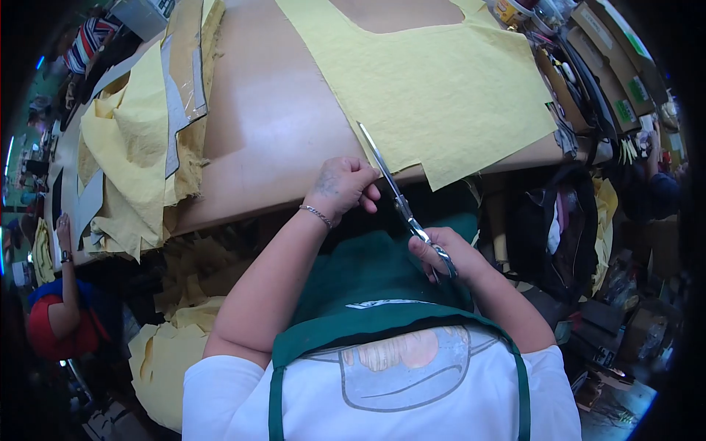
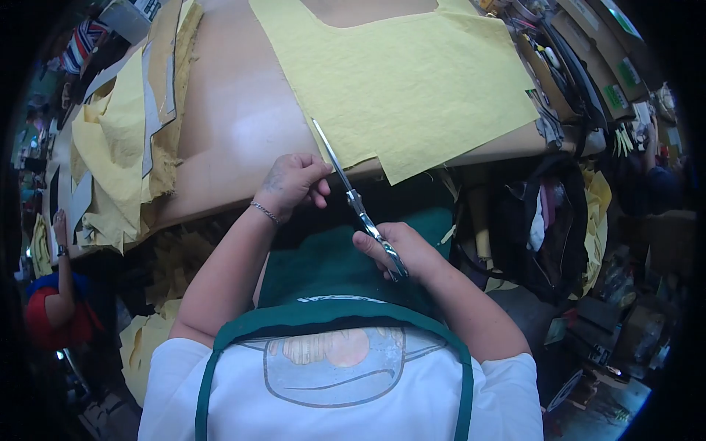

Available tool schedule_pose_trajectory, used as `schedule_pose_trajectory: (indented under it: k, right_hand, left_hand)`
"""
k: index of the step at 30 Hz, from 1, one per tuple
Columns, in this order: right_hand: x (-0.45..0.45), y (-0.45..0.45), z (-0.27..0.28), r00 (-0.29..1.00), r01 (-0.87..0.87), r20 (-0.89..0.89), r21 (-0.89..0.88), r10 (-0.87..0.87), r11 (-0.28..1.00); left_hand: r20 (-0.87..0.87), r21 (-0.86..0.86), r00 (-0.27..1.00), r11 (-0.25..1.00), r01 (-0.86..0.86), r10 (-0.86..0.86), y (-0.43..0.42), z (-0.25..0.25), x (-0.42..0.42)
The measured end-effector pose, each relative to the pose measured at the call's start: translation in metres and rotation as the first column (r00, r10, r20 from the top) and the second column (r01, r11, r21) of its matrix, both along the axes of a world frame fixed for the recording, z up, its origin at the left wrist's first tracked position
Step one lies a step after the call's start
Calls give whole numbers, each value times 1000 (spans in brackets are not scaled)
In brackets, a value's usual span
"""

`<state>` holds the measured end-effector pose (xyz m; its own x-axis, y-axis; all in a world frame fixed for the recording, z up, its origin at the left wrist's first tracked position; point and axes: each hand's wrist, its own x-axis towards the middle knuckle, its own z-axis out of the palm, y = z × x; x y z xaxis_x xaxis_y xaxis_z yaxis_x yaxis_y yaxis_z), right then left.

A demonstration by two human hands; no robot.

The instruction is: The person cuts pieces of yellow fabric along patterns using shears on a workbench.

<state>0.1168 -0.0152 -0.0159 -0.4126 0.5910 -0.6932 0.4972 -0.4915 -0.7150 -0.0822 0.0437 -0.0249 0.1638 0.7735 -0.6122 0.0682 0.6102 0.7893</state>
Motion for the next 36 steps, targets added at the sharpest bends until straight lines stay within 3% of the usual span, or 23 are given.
schedule_pose_trajectory:
  k: [13,24,36]
  right_hand:
    - [-13,18,-1,999,-29,-13,45,30,999]
    - [-16,21,4,992,17,127,1,-17,1000]
    - [-27,50,16,995,-49,89,-30,51,998]
  left_hand:
    - [117,-9,993,1000,-14,15,-2,-7,-4]
    - [71,10,997,1000,25,-26,-2,-8,-4]
    - [68,16,996,998,59,-60,-5,-12,-6]
